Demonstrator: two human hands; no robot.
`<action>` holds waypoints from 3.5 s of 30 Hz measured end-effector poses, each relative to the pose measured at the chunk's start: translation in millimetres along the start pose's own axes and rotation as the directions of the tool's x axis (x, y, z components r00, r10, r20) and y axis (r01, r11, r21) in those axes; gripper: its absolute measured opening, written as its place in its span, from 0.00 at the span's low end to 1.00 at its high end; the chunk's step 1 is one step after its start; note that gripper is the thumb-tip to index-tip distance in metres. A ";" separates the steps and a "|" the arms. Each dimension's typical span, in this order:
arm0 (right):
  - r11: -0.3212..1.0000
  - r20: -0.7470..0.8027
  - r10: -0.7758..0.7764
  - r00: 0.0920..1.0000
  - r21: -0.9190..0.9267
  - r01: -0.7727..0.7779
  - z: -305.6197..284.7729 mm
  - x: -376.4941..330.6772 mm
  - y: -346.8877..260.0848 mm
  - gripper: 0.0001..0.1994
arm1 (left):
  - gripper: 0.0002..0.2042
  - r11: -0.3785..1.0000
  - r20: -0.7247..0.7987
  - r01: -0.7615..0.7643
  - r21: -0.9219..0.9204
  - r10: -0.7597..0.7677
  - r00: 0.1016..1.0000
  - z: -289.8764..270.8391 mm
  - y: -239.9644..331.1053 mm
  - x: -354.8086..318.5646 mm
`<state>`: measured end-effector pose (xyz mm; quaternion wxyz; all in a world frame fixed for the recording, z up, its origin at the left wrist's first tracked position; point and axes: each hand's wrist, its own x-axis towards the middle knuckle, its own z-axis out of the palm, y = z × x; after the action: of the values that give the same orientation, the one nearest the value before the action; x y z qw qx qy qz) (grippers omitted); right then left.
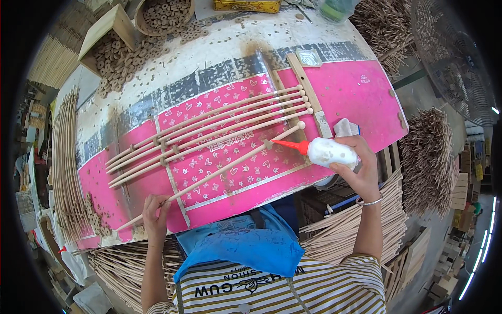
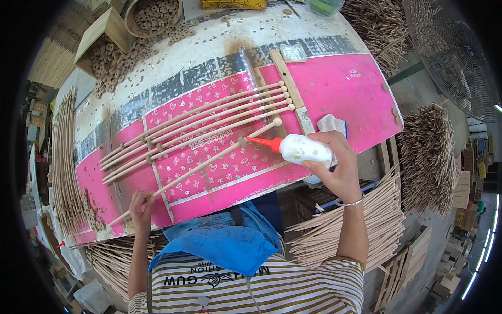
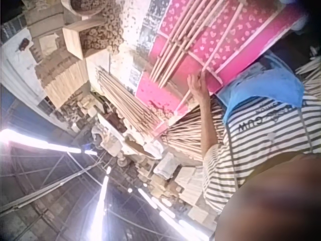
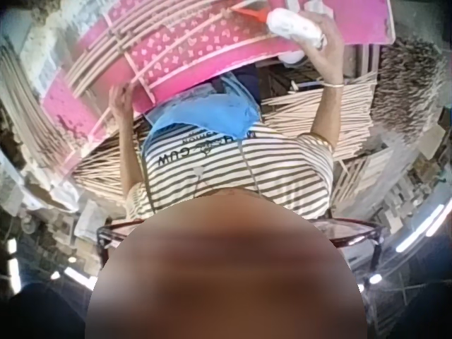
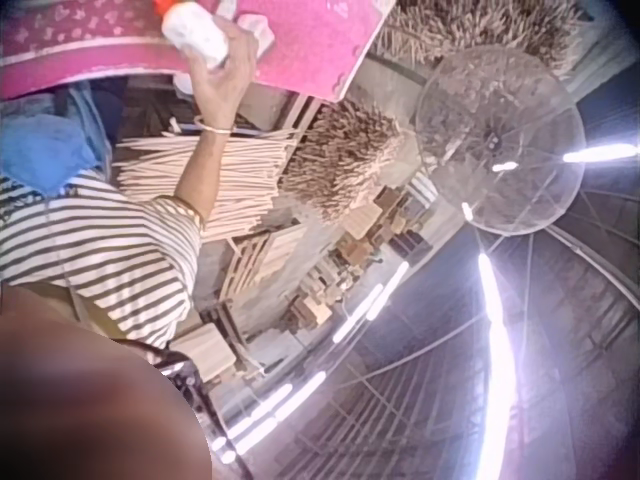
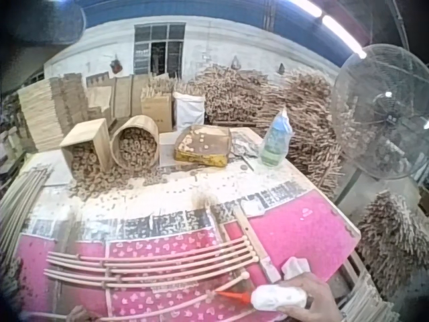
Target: Assembling a wooden rack or frame using wooden dowels, round spacers, and wood glue.
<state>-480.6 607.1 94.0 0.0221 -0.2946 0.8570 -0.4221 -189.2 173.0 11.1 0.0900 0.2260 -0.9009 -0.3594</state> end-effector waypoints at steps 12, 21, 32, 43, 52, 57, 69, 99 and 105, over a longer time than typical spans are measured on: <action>1.000 -0.013 0.019 1.000 -0.004 -0.019 5.1 -2.9 4.1 0.24 | 0.06 1.000 -0.003 -0.010 -0.009 0.010 1.000 4.1 3.2 3.9; 0.900 -0.191 0.292 0.937 0.387 -0.202 -11.9 10.1 55.8 0.25 | 0.06 1.000 -0.067 -0.017 -0.008 0.017 0.998 1.3 -0.2 3.4; 0.975 -0.468 0.212 0.858 0.047 -0.215 31.7 126.1 189.7 0.28 | 0.06 0.996 -0.103 -0.074 0.045 0.079 0.992 6.0 8.8 5.5; 0.464 0.338 0.340 0.878 0.751 -0.469 119.1 27.5 19.7 0.20 | 0.05 0.997 -0.120 -0.065 0.033 0.068 0.990 2.6 22.9 8.1; 0.285 0.272 0.281 0.920 0.892 -0.350 156.9 26.5 4.0 0.19 | 0.05 0.988 -0.124 -0.123 0.089 0.133 0.983 -1.4 22.1 -0.6; 0.323 0.210 0.325 0.922 0.892 -0.317 164.3 26.1 12.0 0.17 | 0.05 0.994 -0.137 -0.098 0.051 0.104 0.985 0.0 20.4 -2.9; 0.304 0.249 0.367 0.896 0.879 -0.368 150.1 16.4 19.9 0.18 | 0.05 0.991 -0.115 -0.110 0.080 0.119 0.986 0.3 20.4 2.8; 0.815 -0.117 0.462 0.879 0.447 -0.369 135.9 15.9 40.6 0.14 | 0.06 0.982 -0.038 -0.172 0.079 0.175 0.984 31.0 14.3 44.4; 0.923 -0.294 0.384 0.875 0.153 -0.354 128.1 9.6 49.0 0.14 | 0.05 0.984 -0.030 -0.165 0.070 0.168 0.985 41.9 15.7 59.2</action>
<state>-475.7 534.1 -22.4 -0.0225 -0.0523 0.8687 -0.4920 -260.4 180.6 -8.6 0.1280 0.1591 -0.9265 -0.3160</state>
